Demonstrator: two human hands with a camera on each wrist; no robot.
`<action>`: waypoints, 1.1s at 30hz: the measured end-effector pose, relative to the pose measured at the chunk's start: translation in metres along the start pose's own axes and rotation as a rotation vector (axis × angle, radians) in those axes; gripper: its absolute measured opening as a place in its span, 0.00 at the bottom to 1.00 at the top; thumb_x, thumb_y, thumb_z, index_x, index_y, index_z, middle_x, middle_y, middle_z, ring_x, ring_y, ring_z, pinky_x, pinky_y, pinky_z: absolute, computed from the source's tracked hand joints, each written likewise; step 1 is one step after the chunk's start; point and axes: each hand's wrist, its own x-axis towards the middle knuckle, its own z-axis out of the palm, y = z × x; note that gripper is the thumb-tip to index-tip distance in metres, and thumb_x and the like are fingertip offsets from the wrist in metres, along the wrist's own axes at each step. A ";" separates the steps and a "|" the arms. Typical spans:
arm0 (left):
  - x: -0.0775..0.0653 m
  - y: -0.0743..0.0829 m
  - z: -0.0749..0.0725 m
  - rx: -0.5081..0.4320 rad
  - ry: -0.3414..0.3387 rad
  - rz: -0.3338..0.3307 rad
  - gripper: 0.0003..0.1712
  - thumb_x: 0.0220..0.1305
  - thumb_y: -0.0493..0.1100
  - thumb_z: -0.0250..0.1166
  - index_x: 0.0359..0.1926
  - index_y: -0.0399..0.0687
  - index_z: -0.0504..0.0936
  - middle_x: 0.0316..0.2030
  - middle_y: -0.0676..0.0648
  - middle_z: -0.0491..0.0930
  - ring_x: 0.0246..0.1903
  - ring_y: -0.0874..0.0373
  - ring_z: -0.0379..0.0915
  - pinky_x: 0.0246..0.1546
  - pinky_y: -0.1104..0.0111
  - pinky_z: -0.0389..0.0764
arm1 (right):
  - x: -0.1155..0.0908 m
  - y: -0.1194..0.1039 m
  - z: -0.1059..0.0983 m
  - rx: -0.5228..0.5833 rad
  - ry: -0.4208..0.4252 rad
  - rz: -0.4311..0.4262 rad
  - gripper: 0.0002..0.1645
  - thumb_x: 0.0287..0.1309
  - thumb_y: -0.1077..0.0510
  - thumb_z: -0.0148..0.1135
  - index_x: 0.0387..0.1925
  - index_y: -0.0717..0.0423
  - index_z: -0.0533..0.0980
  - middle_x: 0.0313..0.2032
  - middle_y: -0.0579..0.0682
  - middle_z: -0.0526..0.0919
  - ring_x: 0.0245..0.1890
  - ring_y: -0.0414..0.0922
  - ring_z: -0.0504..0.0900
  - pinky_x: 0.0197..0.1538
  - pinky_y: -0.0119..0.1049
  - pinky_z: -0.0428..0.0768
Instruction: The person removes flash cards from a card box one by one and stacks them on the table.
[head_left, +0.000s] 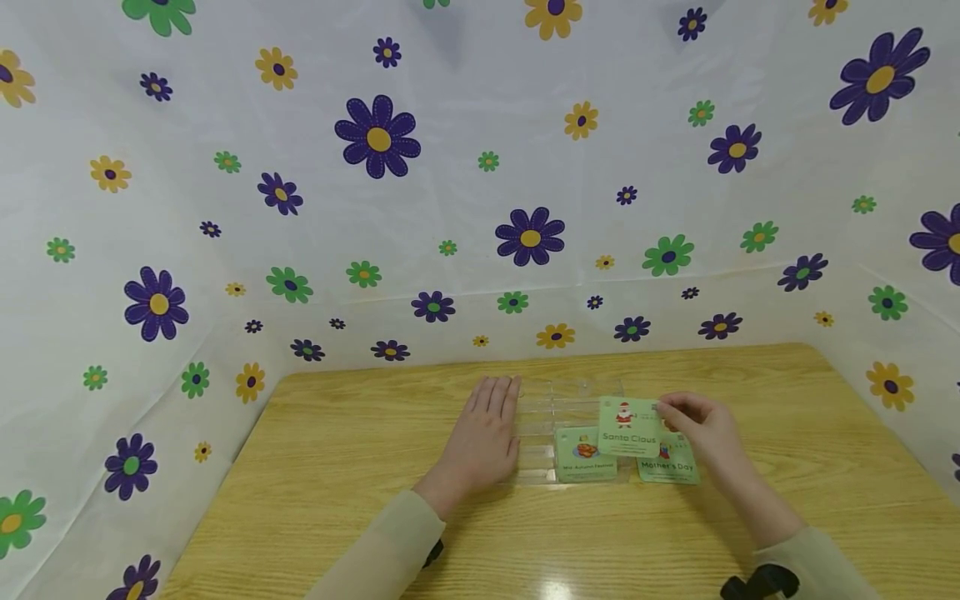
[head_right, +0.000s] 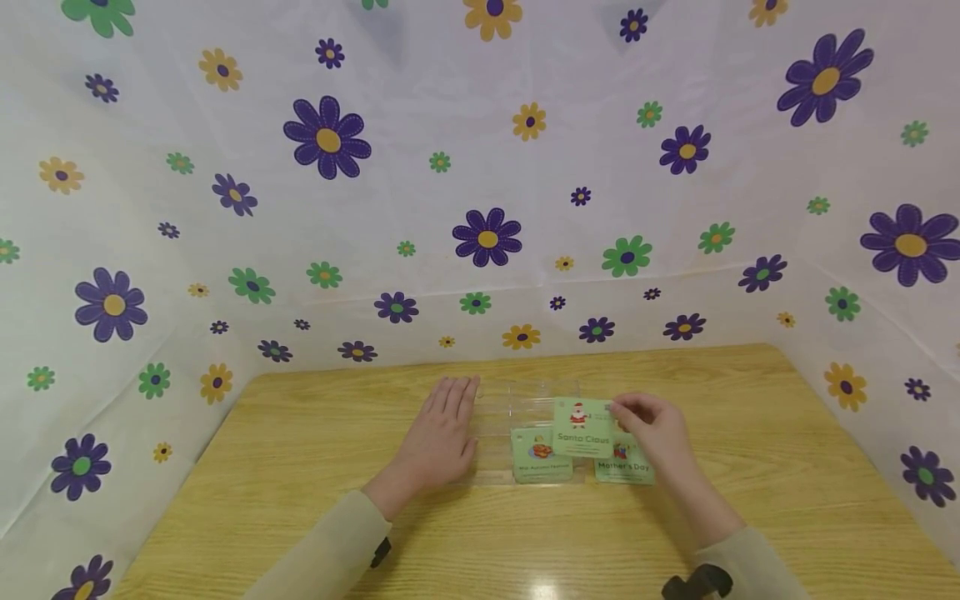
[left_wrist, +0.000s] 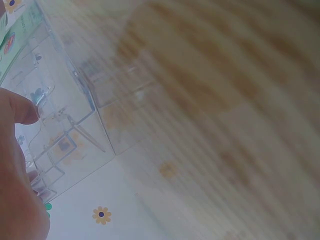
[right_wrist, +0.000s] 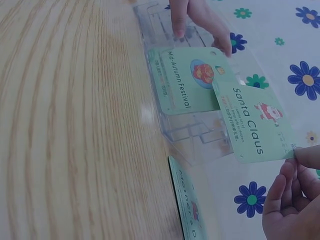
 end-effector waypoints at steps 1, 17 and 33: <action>0.000 0.000 0.000 -0.002 0.003 0.001 0.46 0.77 0.52 0.55 0.84 0.34 0.48 0.80 0.36 0.58 0.81 0.42 0.54 0.86 0.51 0.52 | 0.000 0.000 -0.001 0.000 -0.001 -0.004 0.20 0.76 0.55 0.62 0.55 0.71 0.81 0.33 0.33 0.81 0.37 0.32 0.78 0.44 0.28 0.82; 0.000 0.000 -0.001 -0.008 -0.002 0.001 0.46 0.77 0.52 0.55 0.84 0.34 0.48 0.81 0.36 0.57 0.81 0.42 0.53 0.86 0.51 0.52 | 0.001 0.011 -0.016 0.024 0.017 0.004 0.18 0.76 0.57 0.62 0.53 0.70 0.81 0.33 0.28 0.82 0.36 0.29 0.79 0.45 0.26 0.84; 0.000 0.001 -0.002 0.000 -0.013 -0.004 0.46 0.78 0.52 0.54 0.84 0.35 0.47 0.81 0.36 0.57 0.82 0.42 0.52 0.86 0.51 0.51 | -0.002 0.027 -0.028 0.018 0.041 0.040 0.18 0.75 0.54 0.63 0.51 0.67 0.82 0.34 0.28 0.82 0.37 0.30 0.78 0.44 0.25 0.83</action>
